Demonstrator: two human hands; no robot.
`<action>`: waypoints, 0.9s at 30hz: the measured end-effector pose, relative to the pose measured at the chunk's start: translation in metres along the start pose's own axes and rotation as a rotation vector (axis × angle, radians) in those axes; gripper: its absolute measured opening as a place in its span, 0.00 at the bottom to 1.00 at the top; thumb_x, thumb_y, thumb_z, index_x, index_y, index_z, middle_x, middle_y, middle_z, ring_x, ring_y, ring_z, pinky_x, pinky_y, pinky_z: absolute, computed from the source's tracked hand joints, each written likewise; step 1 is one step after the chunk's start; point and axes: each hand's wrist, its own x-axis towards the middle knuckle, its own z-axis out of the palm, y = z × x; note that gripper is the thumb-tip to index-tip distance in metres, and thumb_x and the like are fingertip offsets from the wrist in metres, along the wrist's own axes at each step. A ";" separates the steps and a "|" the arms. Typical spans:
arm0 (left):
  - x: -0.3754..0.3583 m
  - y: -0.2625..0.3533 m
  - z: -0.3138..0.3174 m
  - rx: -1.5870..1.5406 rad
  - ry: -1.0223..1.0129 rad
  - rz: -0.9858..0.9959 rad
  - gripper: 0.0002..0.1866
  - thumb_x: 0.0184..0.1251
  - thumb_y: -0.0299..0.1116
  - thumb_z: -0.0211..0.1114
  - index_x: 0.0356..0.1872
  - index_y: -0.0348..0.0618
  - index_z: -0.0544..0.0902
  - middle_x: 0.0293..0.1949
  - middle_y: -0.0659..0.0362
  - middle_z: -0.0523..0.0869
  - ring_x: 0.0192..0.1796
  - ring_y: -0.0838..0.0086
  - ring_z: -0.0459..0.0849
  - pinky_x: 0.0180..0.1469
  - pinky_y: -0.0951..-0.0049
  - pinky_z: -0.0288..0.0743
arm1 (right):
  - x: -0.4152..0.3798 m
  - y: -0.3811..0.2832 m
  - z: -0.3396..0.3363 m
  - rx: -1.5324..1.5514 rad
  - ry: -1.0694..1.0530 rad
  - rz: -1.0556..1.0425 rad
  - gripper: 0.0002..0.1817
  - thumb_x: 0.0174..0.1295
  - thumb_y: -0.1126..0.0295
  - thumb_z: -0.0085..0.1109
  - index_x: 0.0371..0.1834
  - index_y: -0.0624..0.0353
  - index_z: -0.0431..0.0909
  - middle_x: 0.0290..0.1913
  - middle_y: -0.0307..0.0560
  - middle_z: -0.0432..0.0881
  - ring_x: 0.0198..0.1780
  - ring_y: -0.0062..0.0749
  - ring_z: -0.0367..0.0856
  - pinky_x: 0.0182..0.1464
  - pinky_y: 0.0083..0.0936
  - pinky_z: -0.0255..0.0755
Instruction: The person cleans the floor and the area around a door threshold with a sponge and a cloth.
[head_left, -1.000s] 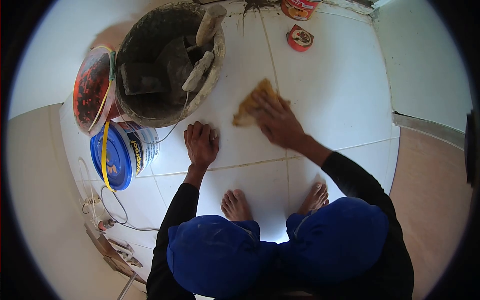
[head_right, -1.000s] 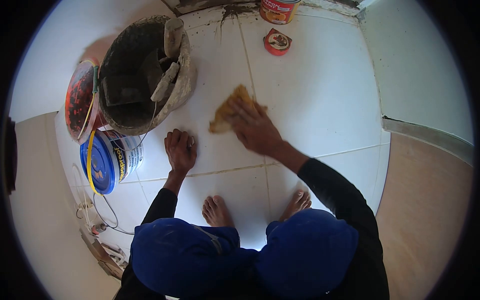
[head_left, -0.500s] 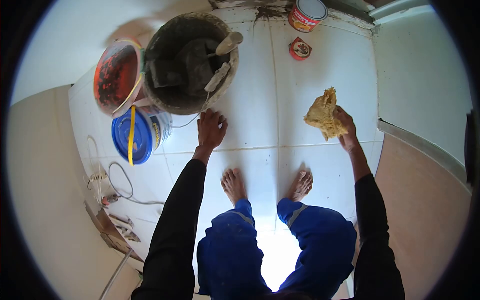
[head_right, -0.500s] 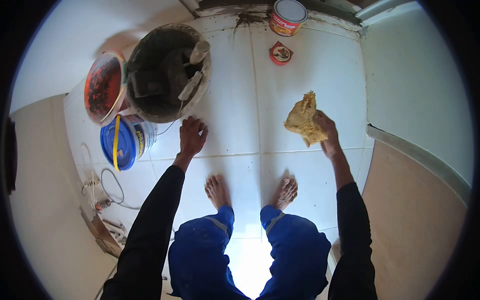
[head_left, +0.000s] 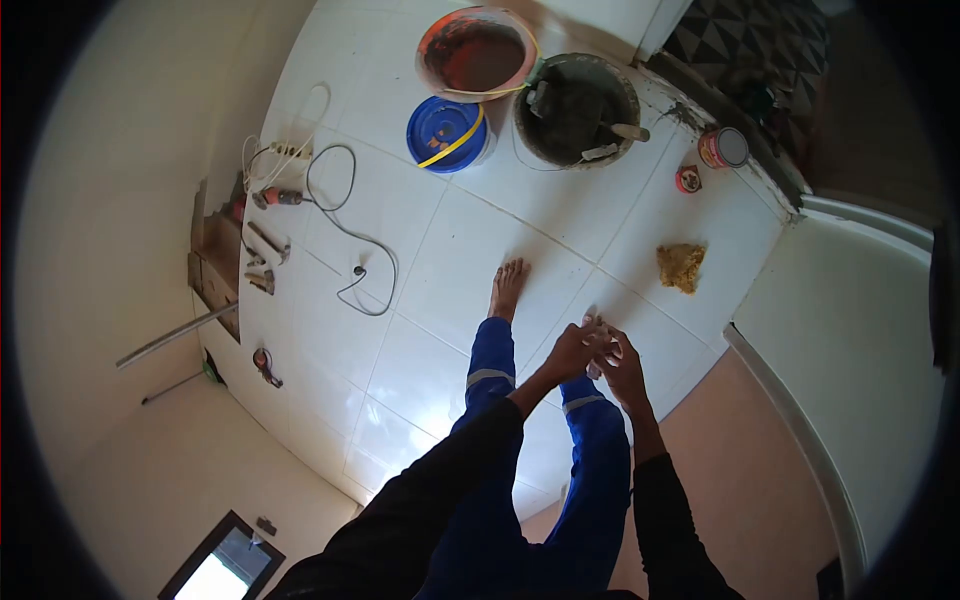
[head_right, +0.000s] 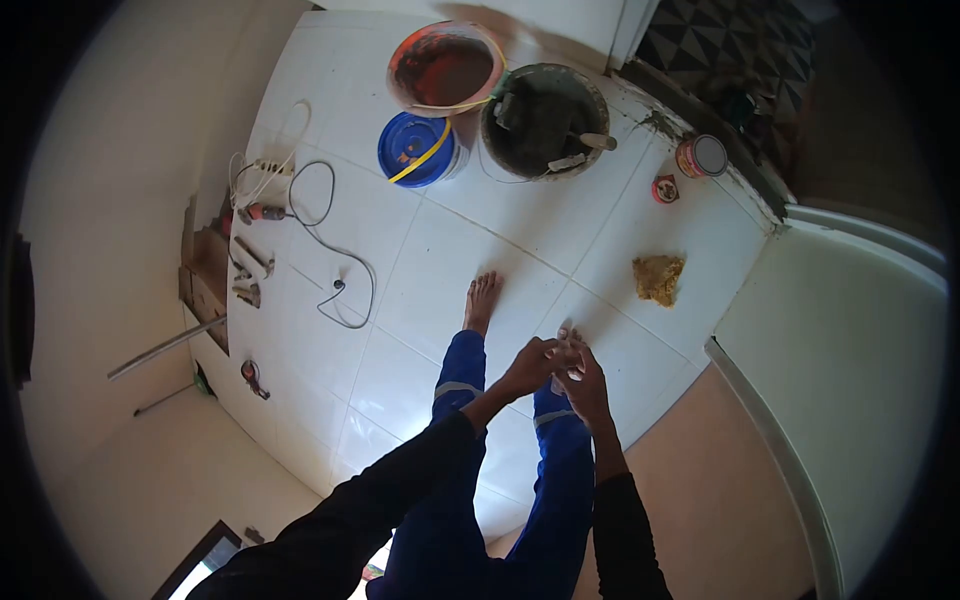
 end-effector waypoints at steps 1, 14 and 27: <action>-0.018 -0.018 0.021 0.266 0.070 0.016 0.21 0.83 0.45 0.62 0.64 0.41 0.85 0.56 0.47 0.88 0.61 0.54 0.86 0.58 0.50 0.82 | 0.003 0.002 -0.003 -0.050 -0.029 0.080 0.26 0.73 0.65 0.71 0.70 0.63 0.77 0.55 0.53 0.89 0.61 0.37 0.89 0.64 0.36 0.82; -0.563 0.043 0.112 -0.093 0.452 -0.715 0.52 0.67 0.72 0.69 0.88 0.72 0.57 0.86 0.32 0.50 0.87 0.26 0.46 0.85 0.28 0.47 | -0.162 -0.095 -0.158 -1.067 -0.170 0.473 0.26 0.64 0.62 0.69 0.62 0.66 0.85 0.57 0.64 0.89 0.51 0.50 0.92 0.55 0.47 0.86; -0.753 -0.103 0.278 -0.954 0.872 -0.371 0.49 0.72 0.69 0.66 0.89 0.68 0.58 0.86 0.38 0.59 0.86 0.35 0.54 0.85 0.34 0.51 | -0.325 -0.202 0.292 -1.480 -0.622 0.301 0.26 0.71 0.64 0.67 0.69 0.62 0.80 0.51 0.59 0.91 0.41 0.46 0.92 0.38 0.35 0.84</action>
